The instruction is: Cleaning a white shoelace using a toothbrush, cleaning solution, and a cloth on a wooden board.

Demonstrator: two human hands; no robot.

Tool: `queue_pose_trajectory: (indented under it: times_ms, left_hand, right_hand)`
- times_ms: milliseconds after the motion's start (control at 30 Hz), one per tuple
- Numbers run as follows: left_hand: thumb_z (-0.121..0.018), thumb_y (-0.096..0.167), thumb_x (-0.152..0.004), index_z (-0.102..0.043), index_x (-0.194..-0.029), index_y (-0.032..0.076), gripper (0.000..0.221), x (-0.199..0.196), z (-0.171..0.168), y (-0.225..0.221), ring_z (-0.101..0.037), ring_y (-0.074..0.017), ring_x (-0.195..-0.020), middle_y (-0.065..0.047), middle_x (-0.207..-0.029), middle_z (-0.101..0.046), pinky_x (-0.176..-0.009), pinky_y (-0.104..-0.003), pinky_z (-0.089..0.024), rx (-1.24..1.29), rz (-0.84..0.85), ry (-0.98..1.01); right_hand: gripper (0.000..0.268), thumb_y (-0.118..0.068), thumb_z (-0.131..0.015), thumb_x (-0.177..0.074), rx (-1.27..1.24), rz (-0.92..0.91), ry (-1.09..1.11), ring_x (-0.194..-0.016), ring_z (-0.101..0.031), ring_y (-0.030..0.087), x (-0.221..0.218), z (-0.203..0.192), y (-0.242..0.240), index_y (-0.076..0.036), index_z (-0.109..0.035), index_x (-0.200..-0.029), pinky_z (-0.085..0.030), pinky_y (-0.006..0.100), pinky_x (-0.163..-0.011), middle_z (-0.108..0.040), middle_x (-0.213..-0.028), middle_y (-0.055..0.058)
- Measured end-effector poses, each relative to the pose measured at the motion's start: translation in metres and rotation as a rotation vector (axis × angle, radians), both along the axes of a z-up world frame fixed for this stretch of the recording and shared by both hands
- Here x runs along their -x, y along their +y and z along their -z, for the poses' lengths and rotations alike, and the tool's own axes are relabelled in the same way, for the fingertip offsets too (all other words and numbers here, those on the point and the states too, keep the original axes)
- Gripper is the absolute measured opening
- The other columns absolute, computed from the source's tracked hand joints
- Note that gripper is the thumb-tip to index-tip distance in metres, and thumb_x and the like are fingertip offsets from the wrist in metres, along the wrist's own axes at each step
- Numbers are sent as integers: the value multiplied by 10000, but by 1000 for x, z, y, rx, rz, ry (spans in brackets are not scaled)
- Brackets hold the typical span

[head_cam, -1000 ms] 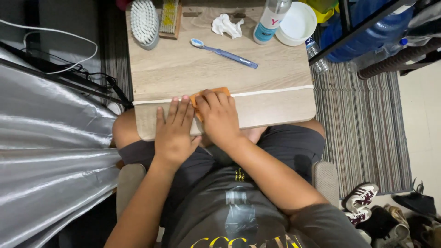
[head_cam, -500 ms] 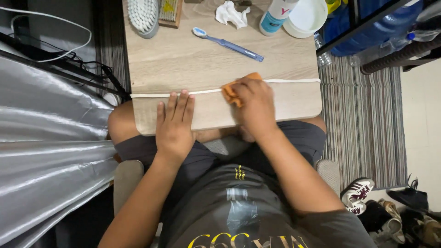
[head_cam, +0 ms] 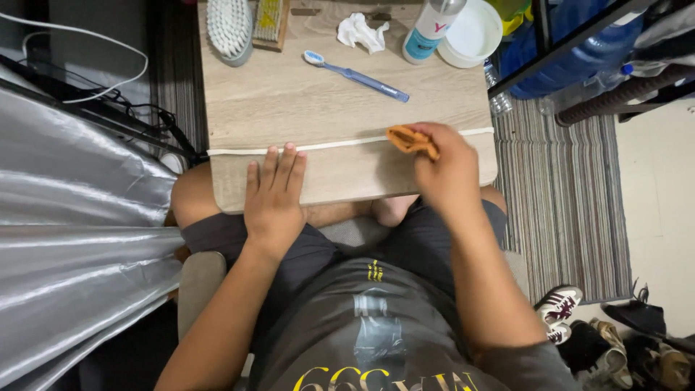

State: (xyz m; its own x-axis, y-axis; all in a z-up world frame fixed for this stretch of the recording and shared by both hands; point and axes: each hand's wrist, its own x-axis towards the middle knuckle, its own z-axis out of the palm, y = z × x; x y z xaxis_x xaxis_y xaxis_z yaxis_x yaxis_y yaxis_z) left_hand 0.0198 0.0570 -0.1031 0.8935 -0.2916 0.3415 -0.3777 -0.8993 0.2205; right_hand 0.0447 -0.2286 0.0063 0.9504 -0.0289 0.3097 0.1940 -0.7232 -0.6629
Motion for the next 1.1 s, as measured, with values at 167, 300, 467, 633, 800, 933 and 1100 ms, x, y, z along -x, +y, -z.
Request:
queue_pose_trajectory:
  times_ms: [167, 300, 467, 633, 800, 933, 1100]
  left_hand:
    - [-689, 240, -740, -344, -1592, 137, 925, 3, -16, 3, -236, -380, -1509, -82, -1656, -315, -1221, -599, -144, -78, 51, 74]
    - [-812, 295, -690, -277, -1616, 164, 1078, 2, -20, 4, -135, -413, -1535, -64, -1701, -200, -1214, -647, -57, -95, 81, 115]
    - [-778, 278, -805, -474, -1467, 107, 749, 28, -55, -6, -363, -346, -1356, -102, -1499, -412, -1109, -500, -270, 357, 180, 83]
    - [-674, 0, -901, -595, -1265, -15, 373, 69, -48, -49, -754, -285, -919, -182, -1085, -726, -842, -370, -625, 1234, -40, 300]
    - [-677, 94, -924, -499, -1388, -34, 513, 52, -23, -65, -675, -262, -950, -209, -1137, -669, -784, -382, -628, 1537, -157, 904]
    - [-753, 130, -881, -629, -1297, 1, 453, 19, -48, -50, -683, -194, -821, -155, -993, -737, -690, -339, -627, 1401, -6, 1017]
    - [-790, 337, -782, -661, -1335, 143, 600, -46, -123, -37, -732, -316, -936, -189, -1069, -752, -725, -414, -576, 742, 191, 776]
  right_hand:
    - [368, -34, -679, -761, -145, -81, 198, -858, -722, 413, 53, -12, 45, -131, -693, -1115, -575, 442, -704, -728, -922, 158]
    - [246, -146, -779, -782, -329, -106, 461, -616, -702, 285, 74, 25, 55, -100, -616, -961, -531, 348, -514, -722, -746, 144]
    - [273, -194, -830, -816, -602, 33, 530, -526, -633, 182, 83, 71, 36, -90, -610, -939, -492, 279, -458, -663, -643, 105]
    - [263, -228, -713, -957, -1261, 122, 272, -756, -699, 163, 92, 94, 35, -87, -575, -1131, -592, 312, -659, -716, -925, 106]
    - [456, -142, -673, -968, -846, -401, 401, -1156, -633, 203, 96, 59, 40, -51, -557, -1399, -521, 457, -997, -701, -1267, 122]
    - [251, -123, -691, -928, -518, -407, 284, -1055, -731, 324, 77, 9, 6, -37, -725, -1162, -561, 496, -907, -783, -1067, 166]
    - [231, -152, -570, -1052, 320, -78, -262, -1069, -669, 398, 30, 34, -52, -40, -703, -1205, -502, 481, -932, -716, -1102, 161]
